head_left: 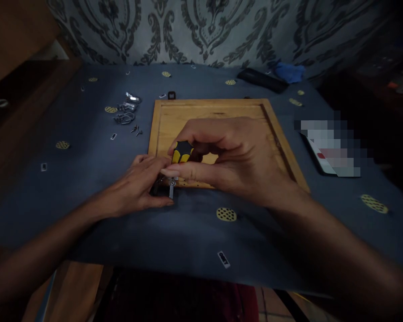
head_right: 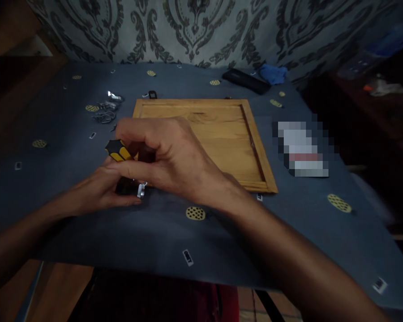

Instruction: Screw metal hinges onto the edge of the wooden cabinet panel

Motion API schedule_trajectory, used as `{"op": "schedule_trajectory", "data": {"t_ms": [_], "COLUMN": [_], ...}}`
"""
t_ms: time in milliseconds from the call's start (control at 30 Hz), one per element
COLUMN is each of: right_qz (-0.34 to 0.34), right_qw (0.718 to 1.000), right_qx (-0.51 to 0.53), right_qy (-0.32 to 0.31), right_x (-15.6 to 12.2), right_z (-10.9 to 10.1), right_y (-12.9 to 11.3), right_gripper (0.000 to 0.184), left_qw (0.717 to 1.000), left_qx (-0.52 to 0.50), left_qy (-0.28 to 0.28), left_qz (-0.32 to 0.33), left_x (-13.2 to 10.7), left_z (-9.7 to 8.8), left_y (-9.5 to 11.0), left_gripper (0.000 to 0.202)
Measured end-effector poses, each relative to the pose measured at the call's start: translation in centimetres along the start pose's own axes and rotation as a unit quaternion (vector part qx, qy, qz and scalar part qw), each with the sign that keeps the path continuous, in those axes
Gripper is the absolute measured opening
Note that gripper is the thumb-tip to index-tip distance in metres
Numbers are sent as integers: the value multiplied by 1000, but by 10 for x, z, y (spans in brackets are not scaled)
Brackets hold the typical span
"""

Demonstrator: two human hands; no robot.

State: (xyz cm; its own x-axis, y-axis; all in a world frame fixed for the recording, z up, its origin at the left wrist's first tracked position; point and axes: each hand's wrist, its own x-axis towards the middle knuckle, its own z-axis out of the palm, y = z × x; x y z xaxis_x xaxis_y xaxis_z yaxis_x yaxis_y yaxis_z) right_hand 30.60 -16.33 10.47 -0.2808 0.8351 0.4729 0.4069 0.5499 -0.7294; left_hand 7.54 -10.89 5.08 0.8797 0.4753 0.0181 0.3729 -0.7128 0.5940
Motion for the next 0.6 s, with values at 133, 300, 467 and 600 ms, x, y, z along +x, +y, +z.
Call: {"op": "schedule_trajectory", "data": {"t_ms": [133,300,467,600], "right_qz": [-3,8,-20,-18], "right_qw": [1000,1000,999,999], "right_qx": [10,18,25,26], "right_qy": [-19,-5,-28,4], "right_x": [1,0,2,0], "right_z": [0,1,1,4], "right_y": [1,0,3,2], "right_gripper": [34,33,37,37], "left_qw": [1000,1000,1000,999], "left_qx": [2,-4,-18,-26], "left_qy": [10,-1,-7,1], "left_qz": [2,-21,-21,-21], "left_x": [1,1,1,2], "left_z": [0,-1,-1,-1], "left_y": [1,4,4,3], "left_gripper": [39,31,32,32]}}
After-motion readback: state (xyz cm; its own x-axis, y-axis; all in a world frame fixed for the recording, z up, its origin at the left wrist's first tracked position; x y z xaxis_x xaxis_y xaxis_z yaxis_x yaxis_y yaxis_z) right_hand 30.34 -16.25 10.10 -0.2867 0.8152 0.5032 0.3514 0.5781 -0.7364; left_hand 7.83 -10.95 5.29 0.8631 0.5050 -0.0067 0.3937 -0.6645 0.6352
